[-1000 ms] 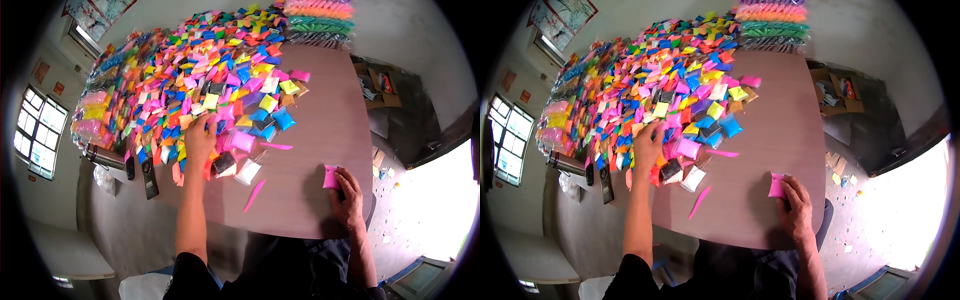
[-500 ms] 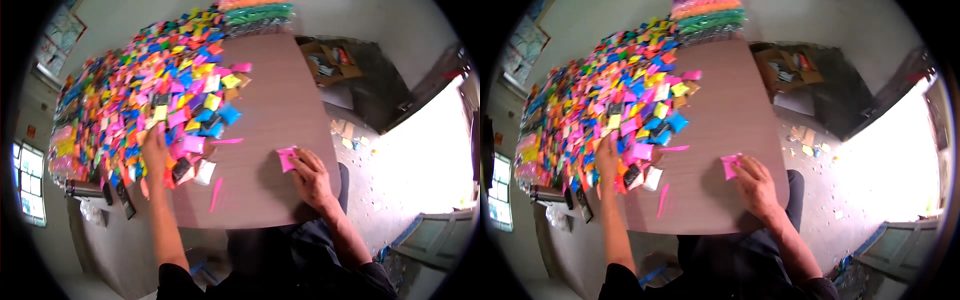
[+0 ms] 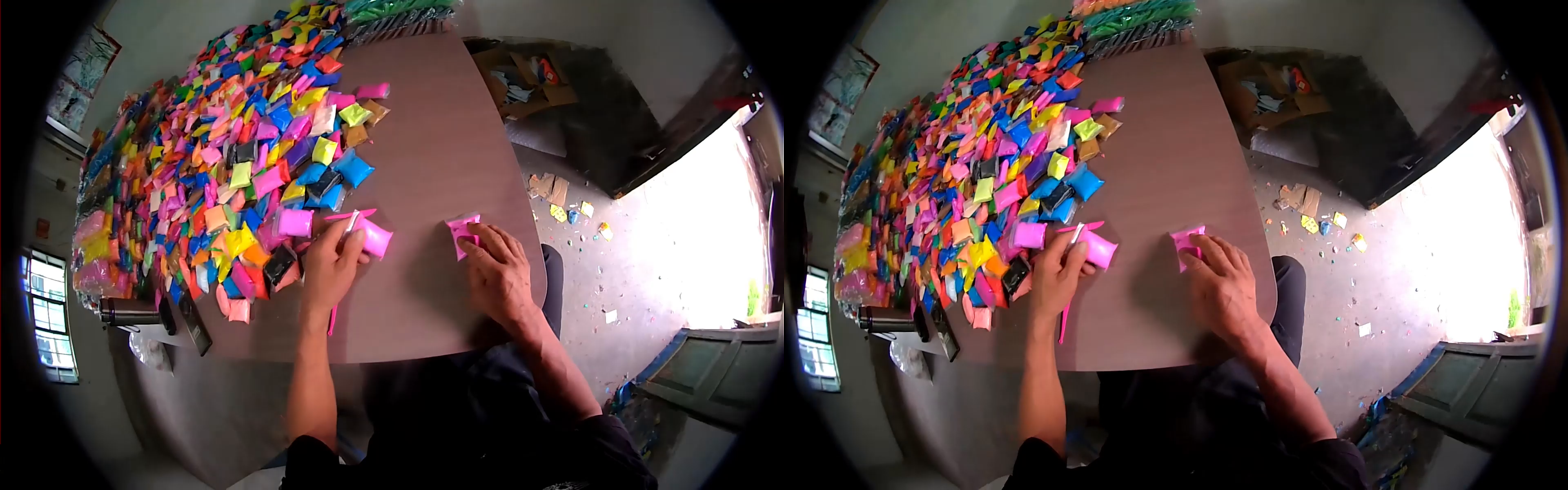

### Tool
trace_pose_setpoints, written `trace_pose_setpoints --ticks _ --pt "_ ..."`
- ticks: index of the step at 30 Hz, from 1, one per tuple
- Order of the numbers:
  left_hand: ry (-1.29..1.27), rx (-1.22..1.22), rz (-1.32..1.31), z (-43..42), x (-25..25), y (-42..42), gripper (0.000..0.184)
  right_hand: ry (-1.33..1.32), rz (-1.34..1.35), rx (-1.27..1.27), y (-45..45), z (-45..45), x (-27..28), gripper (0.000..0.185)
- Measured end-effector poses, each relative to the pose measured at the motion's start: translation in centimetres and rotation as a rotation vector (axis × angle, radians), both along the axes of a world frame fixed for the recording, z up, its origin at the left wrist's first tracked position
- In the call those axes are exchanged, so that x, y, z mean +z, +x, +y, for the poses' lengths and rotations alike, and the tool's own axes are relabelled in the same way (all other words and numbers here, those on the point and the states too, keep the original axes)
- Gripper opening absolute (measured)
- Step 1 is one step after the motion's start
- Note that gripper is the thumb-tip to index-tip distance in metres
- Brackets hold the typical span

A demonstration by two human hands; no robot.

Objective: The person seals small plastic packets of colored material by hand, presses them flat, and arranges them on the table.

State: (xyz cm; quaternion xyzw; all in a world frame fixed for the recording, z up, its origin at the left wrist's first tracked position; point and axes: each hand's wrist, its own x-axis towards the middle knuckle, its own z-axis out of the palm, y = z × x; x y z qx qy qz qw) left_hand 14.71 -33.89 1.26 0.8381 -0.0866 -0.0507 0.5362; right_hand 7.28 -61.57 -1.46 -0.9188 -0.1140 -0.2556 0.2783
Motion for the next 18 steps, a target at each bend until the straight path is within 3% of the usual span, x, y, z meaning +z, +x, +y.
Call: trace_pose_setpoints --ticks 2,7,9,10,12,18 --pt "0.343 0.081 -0.277 -0.5 0.5 0.0 0.034 0.005 -0.016 -0.004 0.1 -0.1 -0.1 0.033" --pt "0.348 0.305 -0.32 0.5 3.5 -4.3 0.031 0.061 0.0 0.015 -0.1 -0.3 0.2 0.032" --pt "0.588 0.274 -0.098 1.6 2.6 -6.6 0.026 0.069 0.002 0.021 -0.1 -0.4 0.2 0.033" --pt "0.592 0.274 -0.097 2.0 1.7 -7.5 0.026 0.071 0.004 0.029 -0.2 -0.4 0.2 0.033" --pt "0.7 0.255 -0.35 2.4 -0.3 -8.9 0.02 0.066 0.01 0.036 -0.5 -0.6 0.2 0.033" --pt "0.792 0.241 -0.475 2.9 -0.9 -9.6 0.011 0.04 0.06 0.08 -2.7 -1.4 0.7 0.033"
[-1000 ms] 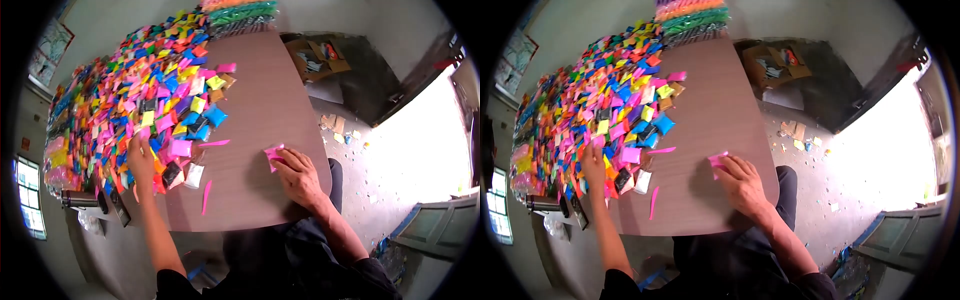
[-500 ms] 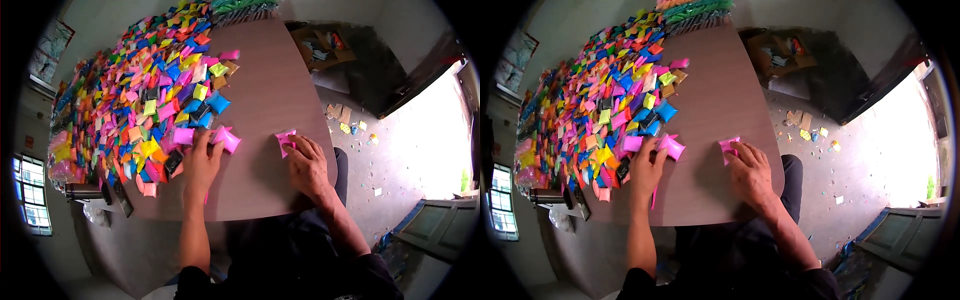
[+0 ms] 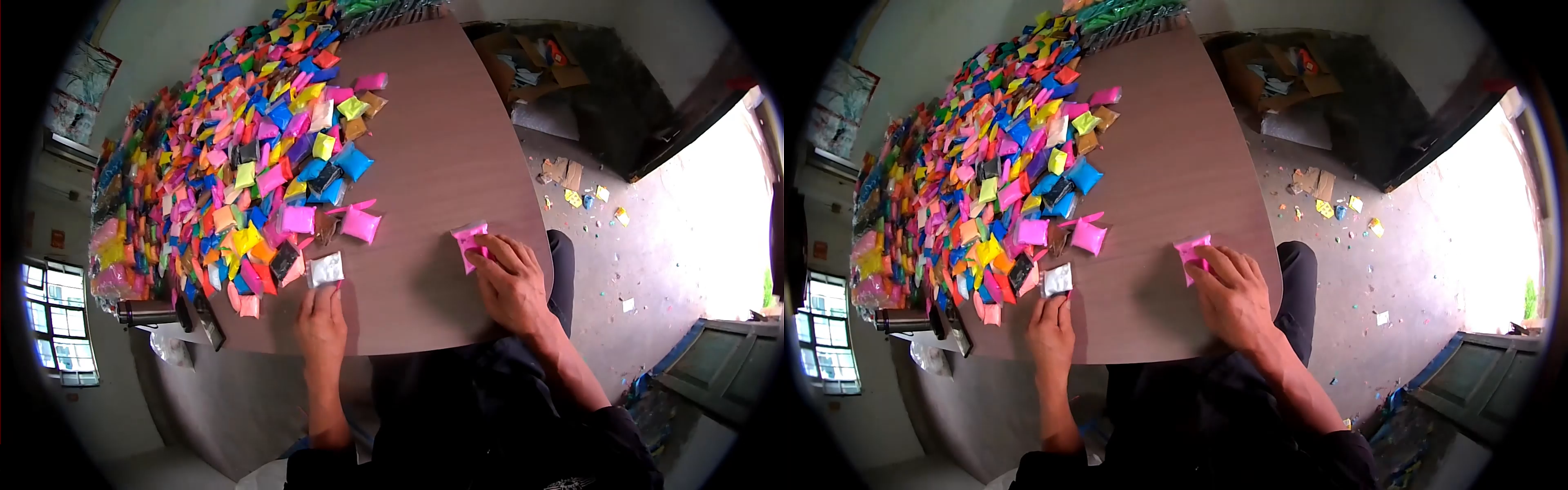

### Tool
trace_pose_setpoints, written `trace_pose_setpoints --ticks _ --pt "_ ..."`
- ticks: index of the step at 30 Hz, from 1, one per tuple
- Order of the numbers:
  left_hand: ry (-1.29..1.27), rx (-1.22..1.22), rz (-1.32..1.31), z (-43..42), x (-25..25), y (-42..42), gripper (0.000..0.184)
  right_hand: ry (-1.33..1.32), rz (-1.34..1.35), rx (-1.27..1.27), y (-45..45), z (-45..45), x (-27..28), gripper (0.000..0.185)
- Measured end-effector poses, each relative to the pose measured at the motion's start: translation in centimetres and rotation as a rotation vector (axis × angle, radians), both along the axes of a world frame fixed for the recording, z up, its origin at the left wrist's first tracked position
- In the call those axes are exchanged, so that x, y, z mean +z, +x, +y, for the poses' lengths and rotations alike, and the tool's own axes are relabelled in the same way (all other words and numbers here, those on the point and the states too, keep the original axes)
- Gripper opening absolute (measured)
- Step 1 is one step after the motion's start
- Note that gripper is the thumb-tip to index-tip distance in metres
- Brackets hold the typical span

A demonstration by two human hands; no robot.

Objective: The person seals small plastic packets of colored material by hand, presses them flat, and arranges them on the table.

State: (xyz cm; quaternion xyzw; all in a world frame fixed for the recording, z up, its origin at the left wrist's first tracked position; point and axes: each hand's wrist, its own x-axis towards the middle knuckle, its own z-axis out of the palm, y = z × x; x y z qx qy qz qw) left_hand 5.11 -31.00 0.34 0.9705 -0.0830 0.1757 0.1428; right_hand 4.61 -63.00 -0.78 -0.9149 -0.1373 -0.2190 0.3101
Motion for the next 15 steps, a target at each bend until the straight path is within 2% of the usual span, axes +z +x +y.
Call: trace_pose_setpoints --ticks 7,9,15 --pt "-0.143 -0.078 0.174 -4.4 1.5 -0.3 0.014 0.015 0.019 -0.008 -1.9 0.0 -0.7 0.037" --pt "-0.44 -0.137 0.324 -7.2 1.7 0.1 0.015 0.013 0.031 -0.01 -2.0 -0.1 -0.6 0.038" --pt "-0.454 -0.403 0.167 -13.7 1.0 2.5 0.005 0.046 -0.008 0.054 -2.2 -0.7 -1.0 0.039"
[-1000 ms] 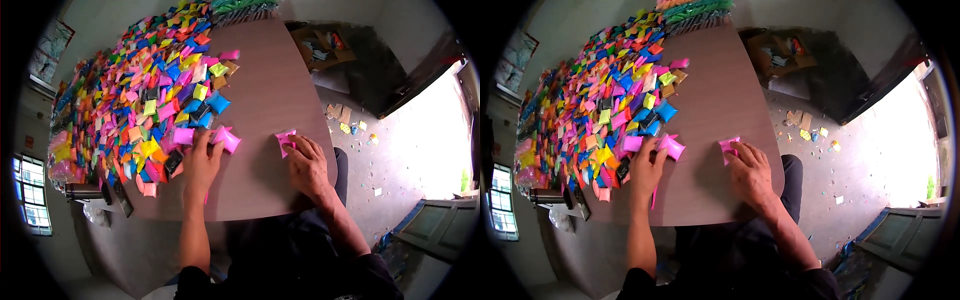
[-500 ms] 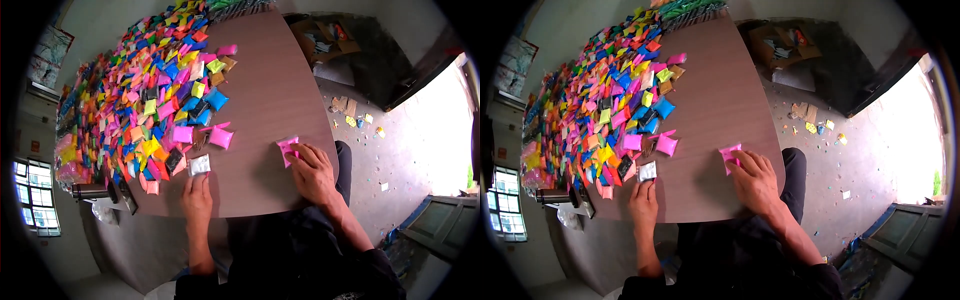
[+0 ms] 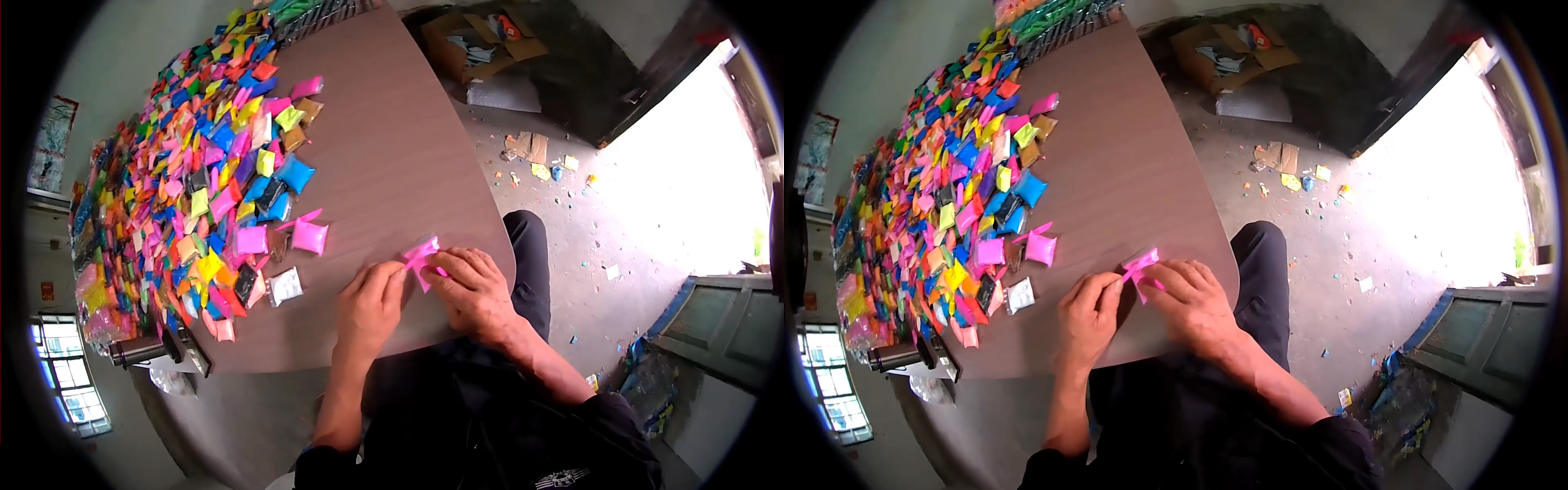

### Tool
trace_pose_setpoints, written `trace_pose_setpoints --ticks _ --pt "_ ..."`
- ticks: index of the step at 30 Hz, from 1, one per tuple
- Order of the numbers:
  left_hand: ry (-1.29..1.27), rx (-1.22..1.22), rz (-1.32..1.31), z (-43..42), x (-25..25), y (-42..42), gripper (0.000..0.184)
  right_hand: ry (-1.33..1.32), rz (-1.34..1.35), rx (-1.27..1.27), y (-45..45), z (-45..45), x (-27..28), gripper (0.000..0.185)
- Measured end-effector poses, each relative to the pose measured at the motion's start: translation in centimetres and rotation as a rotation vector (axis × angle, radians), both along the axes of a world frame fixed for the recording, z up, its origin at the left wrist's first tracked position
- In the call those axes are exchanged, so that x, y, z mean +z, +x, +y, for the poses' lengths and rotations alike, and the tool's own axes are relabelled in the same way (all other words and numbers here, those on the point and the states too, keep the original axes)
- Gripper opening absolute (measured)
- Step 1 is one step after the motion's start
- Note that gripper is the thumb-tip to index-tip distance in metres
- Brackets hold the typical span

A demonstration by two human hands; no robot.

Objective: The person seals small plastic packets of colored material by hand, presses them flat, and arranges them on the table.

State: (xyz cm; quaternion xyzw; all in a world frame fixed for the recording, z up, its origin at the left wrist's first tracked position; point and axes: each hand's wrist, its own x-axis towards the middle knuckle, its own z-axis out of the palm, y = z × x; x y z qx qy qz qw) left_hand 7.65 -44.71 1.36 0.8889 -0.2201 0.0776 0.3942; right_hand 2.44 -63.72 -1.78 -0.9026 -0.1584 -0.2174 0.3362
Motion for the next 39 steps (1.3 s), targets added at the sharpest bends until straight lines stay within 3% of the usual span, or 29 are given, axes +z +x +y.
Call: trace_pose_setpoints --ticks 6,14,23,29,36,39 --pt "0.086 -0.01 -0.021 -0.6 -1.8 2.5 0.004 0.053 0.002 0.001 0.0 0.1 0.5 0.033" --pt "0.029 -0.041 0.147 -1.7 1.4 2.7 0.004 0.064 -0.001 -0.002 -0.1 -0.1 0.3 0.035" --pt "0.126 -0.231 0.103 -3.4 0.1 5.7 0.007 0.081 -0.032 0.018 0.0 0.1 0.2 0.035" --pt "0.031 -0.107 0.2 -2.2 1.9 3.9 0.008 0.092 -0.019 0.009 -0.3 0.0 0.4 0.037" --pt "0.105 -0.101 0.125 -1.2 0.2 3.3 0.008 0.091 -0.029 0.016 -0.1 0.3 0.1 0.037" --pt "0.024 -0.078 0.137 -0.8 -0.8 4.4 0.01 0.09 -0.031 0.019 0.0 0.1 0.3 0.037"
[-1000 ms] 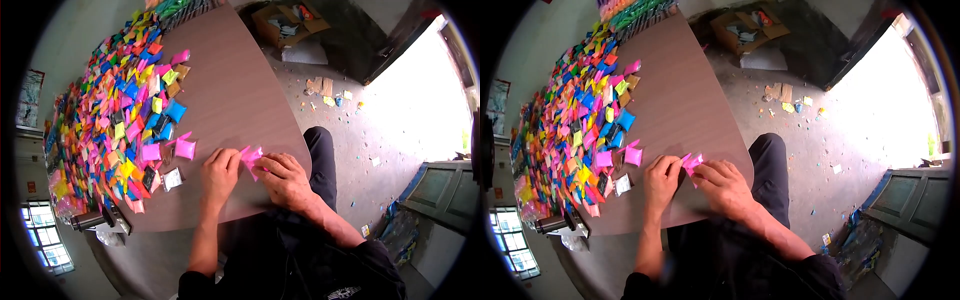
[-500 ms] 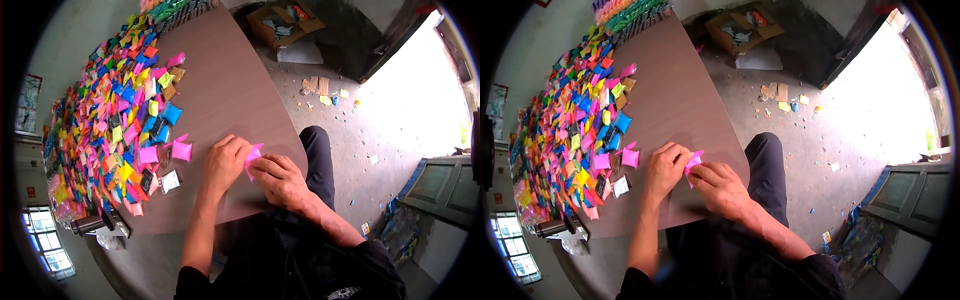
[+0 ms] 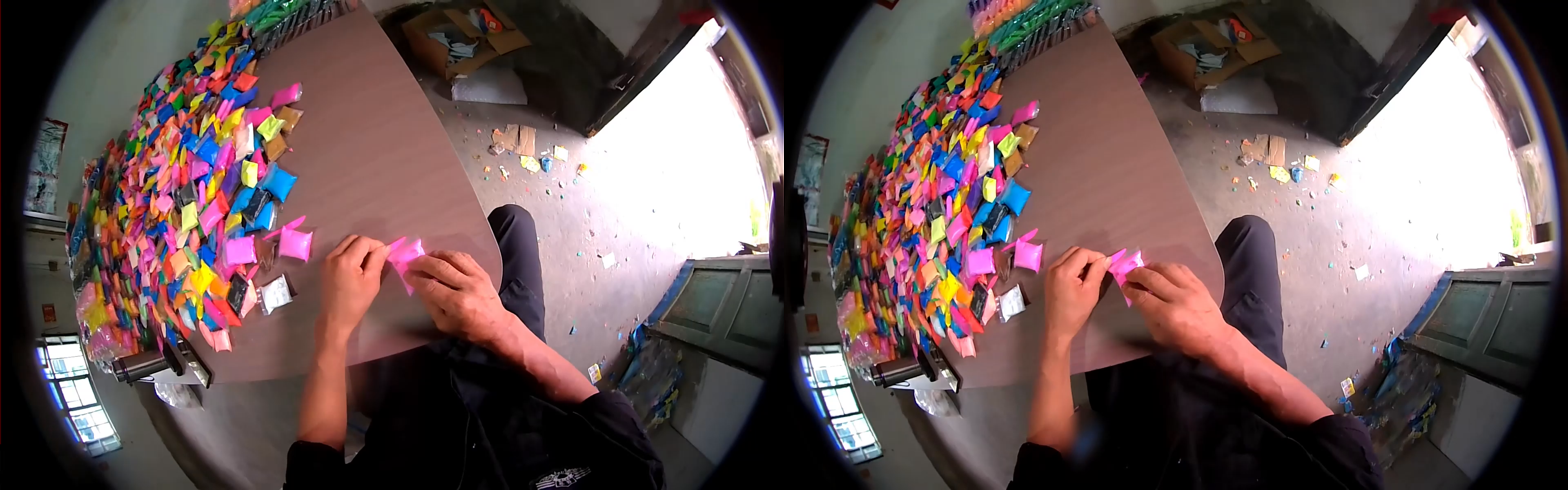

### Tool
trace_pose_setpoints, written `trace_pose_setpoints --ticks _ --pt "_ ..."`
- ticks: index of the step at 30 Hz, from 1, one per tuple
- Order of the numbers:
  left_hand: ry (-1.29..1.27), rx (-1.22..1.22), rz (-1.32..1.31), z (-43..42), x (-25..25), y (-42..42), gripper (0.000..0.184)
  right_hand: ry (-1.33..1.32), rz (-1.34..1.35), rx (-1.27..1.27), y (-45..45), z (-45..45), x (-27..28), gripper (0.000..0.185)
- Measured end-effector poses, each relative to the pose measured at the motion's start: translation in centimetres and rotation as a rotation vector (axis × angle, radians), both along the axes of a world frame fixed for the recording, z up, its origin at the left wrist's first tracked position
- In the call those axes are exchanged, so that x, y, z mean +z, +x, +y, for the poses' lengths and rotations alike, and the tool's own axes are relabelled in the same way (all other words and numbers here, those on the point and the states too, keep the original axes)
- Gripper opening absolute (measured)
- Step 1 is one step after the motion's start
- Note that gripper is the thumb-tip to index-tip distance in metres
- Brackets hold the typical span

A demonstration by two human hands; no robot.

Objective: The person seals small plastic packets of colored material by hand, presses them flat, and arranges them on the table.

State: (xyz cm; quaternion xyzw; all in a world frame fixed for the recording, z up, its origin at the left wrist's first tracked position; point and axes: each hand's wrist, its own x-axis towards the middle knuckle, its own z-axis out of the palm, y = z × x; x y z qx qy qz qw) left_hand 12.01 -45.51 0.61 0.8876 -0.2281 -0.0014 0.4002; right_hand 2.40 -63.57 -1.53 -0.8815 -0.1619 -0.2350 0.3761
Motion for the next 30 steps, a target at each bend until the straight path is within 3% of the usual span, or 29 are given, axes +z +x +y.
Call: trace_pose_setpoints --ticks 6,9,11,14,21,24,30 --pt "-0.048 0.11 0.102 0.1 2.4 -3.5 0.009 0.021 0.028 -0.015 -0.2 0.0 0.4 0.036" --pt "-0.043 0.08 -0.018 0.1 0.4 -3.7 0.009 0.018 0.027 -0.008 0.0 0.0 0.5 0.036" --pt "-0.041 0.129 0.078 0.0 0.2 -3.2 0.009 0.013 0.023 -0.003 0.1 0.0 0.4 0.036" --pt "-0.02 0.142 -0.068 0.5 -0.7 -2.0 0.009 0.009 0.024 0.006 0.1 0.1 0.5 0.036" --pt "-0.088 0.226 0.069 1.4 0.9 -4.1 0.009 0.044 0.034 -0.02 0.0 0.0 0.3 0.036" --pt "-0.038 0.122 0.004 0.6 0.3 -4.6 0.01 0.041 0.034 -0.01 0.1 0.1 0.2 0.037" --pt "-0.027 0.186 -0.028 0.9 -0.2 -2.5 0.009 0.034 0.021 -0.008 0.0 0.1 0.3 0.036"
